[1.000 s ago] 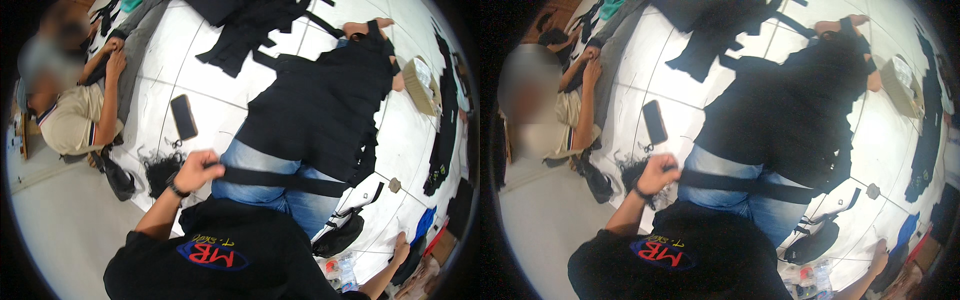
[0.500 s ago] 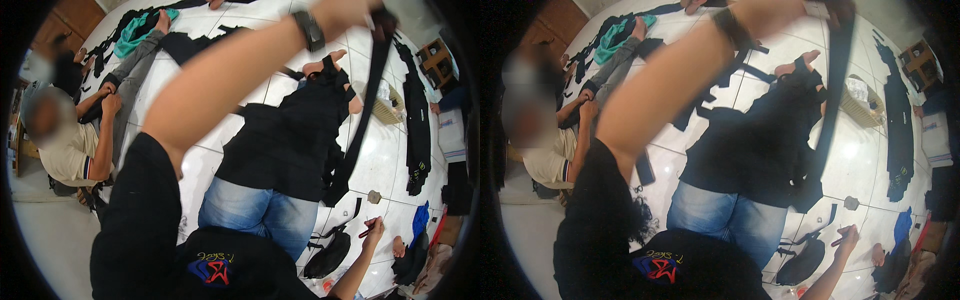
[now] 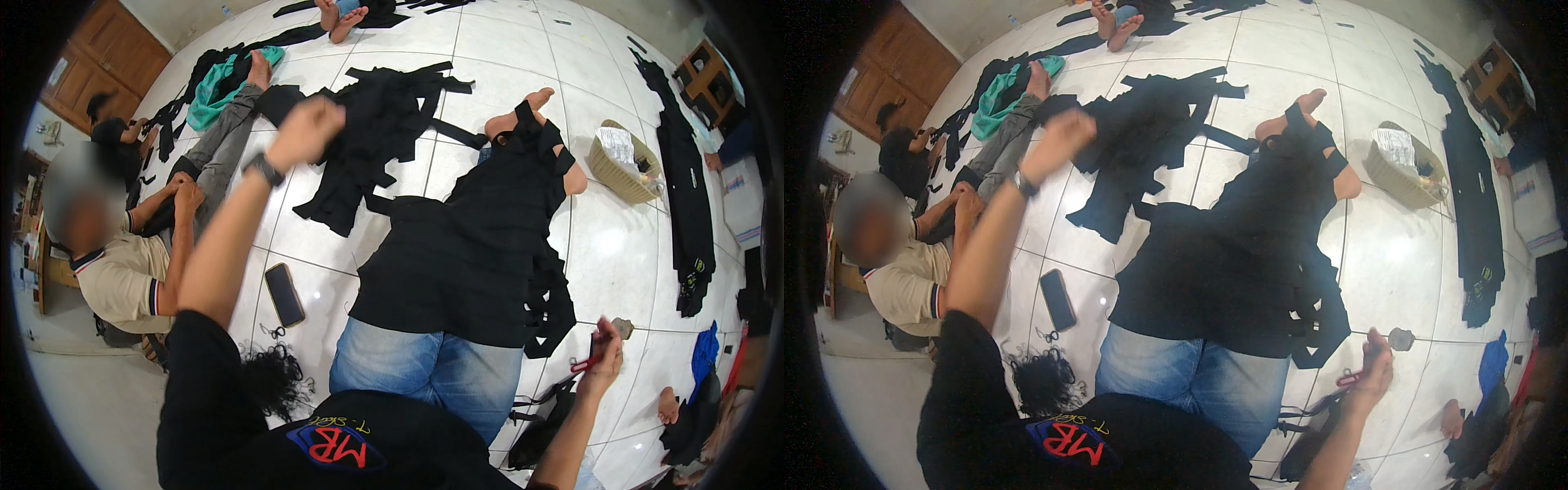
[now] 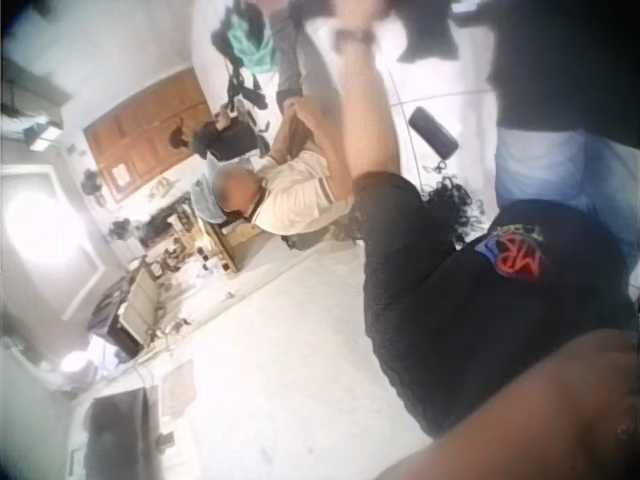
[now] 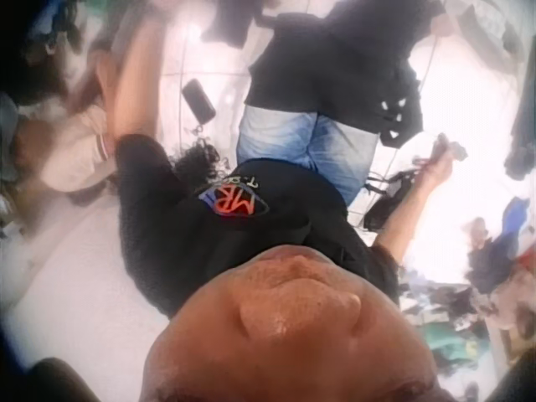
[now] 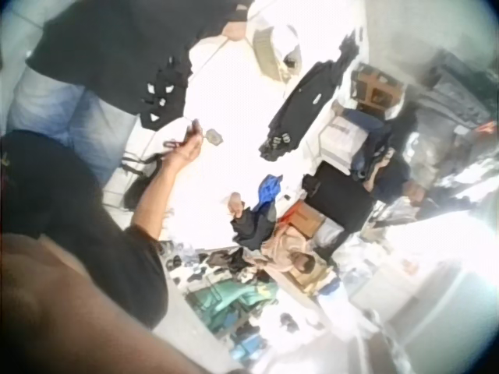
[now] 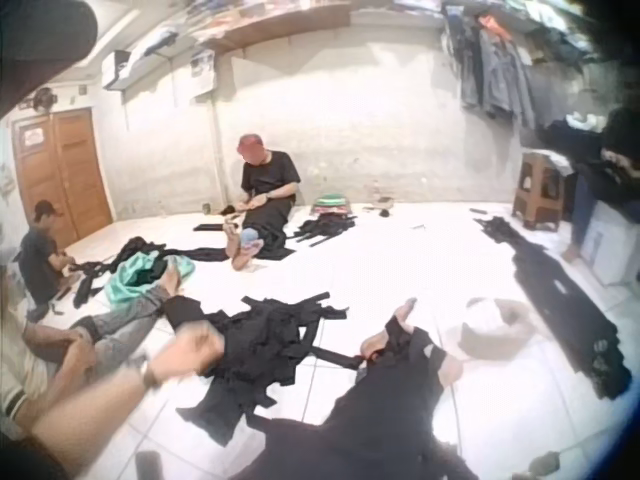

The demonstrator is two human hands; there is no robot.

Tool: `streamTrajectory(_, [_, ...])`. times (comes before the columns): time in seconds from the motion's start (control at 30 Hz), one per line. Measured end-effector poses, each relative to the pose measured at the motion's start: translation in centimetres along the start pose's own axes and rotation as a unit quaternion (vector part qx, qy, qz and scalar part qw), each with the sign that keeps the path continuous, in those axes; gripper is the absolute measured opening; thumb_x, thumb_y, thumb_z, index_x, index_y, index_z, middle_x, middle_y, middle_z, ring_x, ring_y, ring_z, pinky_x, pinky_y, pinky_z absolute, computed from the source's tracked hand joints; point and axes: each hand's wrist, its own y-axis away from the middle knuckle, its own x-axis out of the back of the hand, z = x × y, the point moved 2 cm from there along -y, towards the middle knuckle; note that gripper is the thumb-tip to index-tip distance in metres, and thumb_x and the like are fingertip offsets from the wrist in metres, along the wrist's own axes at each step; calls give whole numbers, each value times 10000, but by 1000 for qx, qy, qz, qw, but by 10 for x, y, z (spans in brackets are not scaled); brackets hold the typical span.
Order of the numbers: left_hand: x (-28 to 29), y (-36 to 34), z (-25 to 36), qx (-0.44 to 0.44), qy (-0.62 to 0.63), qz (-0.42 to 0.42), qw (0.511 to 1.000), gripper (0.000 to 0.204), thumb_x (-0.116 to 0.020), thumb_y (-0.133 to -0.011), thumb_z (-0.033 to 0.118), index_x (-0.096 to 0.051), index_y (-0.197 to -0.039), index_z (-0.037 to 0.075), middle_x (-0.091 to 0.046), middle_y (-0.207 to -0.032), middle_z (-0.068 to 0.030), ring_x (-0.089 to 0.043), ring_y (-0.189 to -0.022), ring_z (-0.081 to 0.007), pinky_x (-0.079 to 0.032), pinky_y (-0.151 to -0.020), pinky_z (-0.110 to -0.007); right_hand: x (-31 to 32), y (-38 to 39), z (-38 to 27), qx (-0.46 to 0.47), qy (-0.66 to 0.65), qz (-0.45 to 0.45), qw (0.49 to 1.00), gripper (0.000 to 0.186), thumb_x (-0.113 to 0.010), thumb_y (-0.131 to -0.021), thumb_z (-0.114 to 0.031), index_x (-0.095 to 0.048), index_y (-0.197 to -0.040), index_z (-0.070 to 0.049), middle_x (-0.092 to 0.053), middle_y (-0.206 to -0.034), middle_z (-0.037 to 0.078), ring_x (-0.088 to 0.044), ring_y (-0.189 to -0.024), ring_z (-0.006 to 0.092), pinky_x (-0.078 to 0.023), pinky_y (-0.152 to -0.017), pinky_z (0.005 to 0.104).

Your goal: The person sits on the floor and uses scissors to cut strips from a large piece of black fabric. They repeatedly fold the fabric, cut along the edge, and place the cut strips aside.

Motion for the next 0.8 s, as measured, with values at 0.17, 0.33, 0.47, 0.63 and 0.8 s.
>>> streamTrajectory(0.17, [-116,144,80,-128,104,59,985,268,-719,-900,175,-690,-1119,23,-645,-1262,-168,-605,-1209,-335,-447,-1051,-410,-129,31,-63,3,-259,-200,945,772,-422,-1040,-474,-234,-1570,55,-328,-1610,147,-416,-1373,220,-294,-1178,351])
streamTrajectory(0.33, [-151,195,165,-109,113,122,980,371,-817,-764,148,-741,-1112,43,-616,-1327,-171,-495,-1344,-395,-408,-1094,-492,-231,94,-98,-162,-485,-444,736,771,-466,-1032,-463,-245,-1575,38,-81,-1701,131,-205,-1520,207,-156,-1222,344])
streamTrajectory(0.47, [-151,209,138,-91,83,154,980,183,-799,-739,71,-752,-914,43,-657,-1185,-139,-541,-1277,-386,-436,-1047,-487,-252,113,-84,-226,-500,-453,703,644,-443,-1067,-344,-317,-1525,91,-50,-1697,161,-105,-1556,238,-76,-1254,397])
streamTrajectory(0.63, [-125,264,74,64,119,157,978,88,-778,-763,1,-713,-814,33,-669,-1025,-80,-621,-1133,-321,-481,-945,-411,-249,119,-80,-327,-347,-568,670,511,-476,-1063,-335,-561,-1382,55,-444,-1546,200,-440,-1423,284,-328,-1192,405])
streamTrajectory(0.8, [-89,366,-33,286,-18,120,950,73,-784,-792,52,-740,-808,-4,-731,-934,-146,-692,-955,-285,-507,-888,-375,-207,87,-81,-135,26,-712,688,414,-554,-1041,-292,-647,-1276,36,-718,-1186,194,-722,-1028,257,-562,-913,356])
